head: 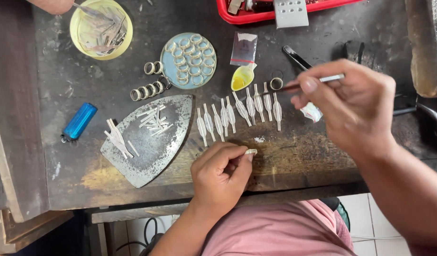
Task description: Applying material to small jewelry components using a precision tool and tweezers as part of a ring design process.
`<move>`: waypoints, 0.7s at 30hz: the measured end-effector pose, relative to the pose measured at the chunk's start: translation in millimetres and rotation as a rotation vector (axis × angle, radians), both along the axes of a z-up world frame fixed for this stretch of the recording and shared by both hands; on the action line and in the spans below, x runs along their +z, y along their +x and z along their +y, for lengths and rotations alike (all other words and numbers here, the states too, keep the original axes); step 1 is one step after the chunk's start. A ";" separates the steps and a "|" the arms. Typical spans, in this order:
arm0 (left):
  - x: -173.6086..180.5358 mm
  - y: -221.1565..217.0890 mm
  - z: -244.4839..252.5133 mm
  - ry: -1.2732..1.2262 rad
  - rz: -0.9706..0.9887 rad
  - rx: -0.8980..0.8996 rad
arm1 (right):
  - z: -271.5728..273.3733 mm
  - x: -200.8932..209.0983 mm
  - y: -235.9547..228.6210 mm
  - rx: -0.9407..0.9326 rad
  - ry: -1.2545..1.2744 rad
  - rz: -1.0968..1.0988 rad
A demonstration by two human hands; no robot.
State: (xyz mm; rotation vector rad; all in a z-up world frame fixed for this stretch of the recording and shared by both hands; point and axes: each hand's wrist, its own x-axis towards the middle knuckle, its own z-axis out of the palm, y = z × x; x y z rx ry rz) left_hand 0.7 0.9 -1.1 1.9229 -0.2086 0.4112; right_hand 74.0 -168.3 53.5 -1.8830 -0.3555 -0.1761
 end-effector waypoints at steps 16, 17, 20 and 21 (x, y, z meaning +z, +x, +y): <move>6.7 3.7 3.5 -0.036 0.046 -0.059 | 11.4 -30.2 45.0 -0.090 -0.067 0.257; 6.7 4.0 3.4 -0.036 0.050 -0.059 | 11.7 -29.9 44.8 -0.089 -0.066 0.261; 6.7 4.3 3.1 -0.038 0.046 -0.050 | 12.2 -28.8 44.0 -0.077 -0.095 0.232; 6.6 4.1 3.2 -0.043 0.051 -0.052 | 12.2 -28.8 43.7 -0.074 -0.084 0.224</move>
